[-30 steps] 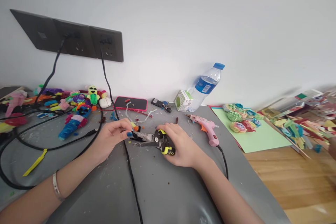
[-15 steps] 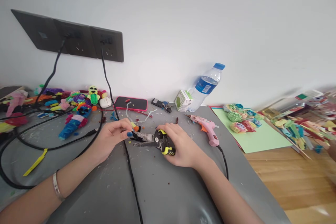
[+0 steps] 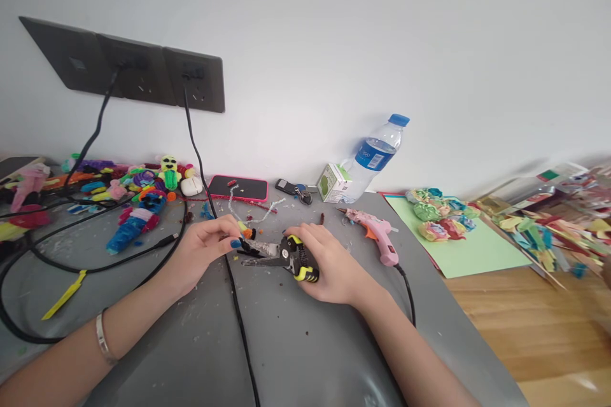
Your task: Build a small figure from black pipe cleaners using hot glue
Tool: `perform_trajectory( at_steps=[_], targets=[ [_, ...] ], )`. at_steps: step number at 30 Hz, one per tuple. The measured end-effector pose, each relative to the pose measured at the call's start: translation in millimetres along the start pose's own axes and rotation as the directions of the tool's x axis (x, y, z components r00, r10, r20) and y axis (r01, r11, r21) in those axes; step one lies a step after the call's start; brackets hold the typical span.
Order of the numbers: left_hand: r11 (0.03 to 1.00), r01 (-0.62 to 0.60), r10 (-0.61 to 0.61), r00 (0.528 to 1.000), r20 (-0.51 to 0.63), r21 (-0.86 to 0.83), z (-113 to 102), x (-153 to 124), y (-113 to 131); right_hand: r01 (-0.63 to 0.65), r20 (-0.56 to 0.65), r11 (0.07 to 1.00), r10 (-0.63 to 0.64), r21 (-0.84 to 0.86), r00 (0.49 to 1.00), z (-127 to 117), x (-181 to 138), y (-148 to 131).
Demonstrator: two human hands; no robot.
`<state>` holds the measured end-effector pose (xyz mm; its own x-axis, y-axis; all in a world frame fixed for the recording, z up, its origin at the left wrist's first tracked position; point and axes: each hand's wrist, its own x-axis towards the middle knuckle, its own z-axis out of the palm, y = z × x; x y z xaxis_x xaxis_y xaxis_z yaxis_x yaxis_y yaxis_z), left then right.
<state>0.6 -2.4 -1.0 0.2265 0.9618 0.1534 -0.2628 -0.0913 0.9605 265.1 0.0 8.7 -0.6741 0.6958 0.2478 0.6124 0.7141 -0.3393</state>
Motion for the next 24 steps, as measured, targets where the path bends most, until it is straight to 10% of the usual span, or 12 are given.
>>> perform_trajectory(
  at_steps=[24],
  targets=[
    [1.0, -0.015, 0.015, 0.998, -0.064, 0.015, -1.2, 0.1, -2.6, -0.047, -0.165, 0.983, 0.018, -0.176, 0.986, 3.3, 1.8, -0.8]
  ],
)
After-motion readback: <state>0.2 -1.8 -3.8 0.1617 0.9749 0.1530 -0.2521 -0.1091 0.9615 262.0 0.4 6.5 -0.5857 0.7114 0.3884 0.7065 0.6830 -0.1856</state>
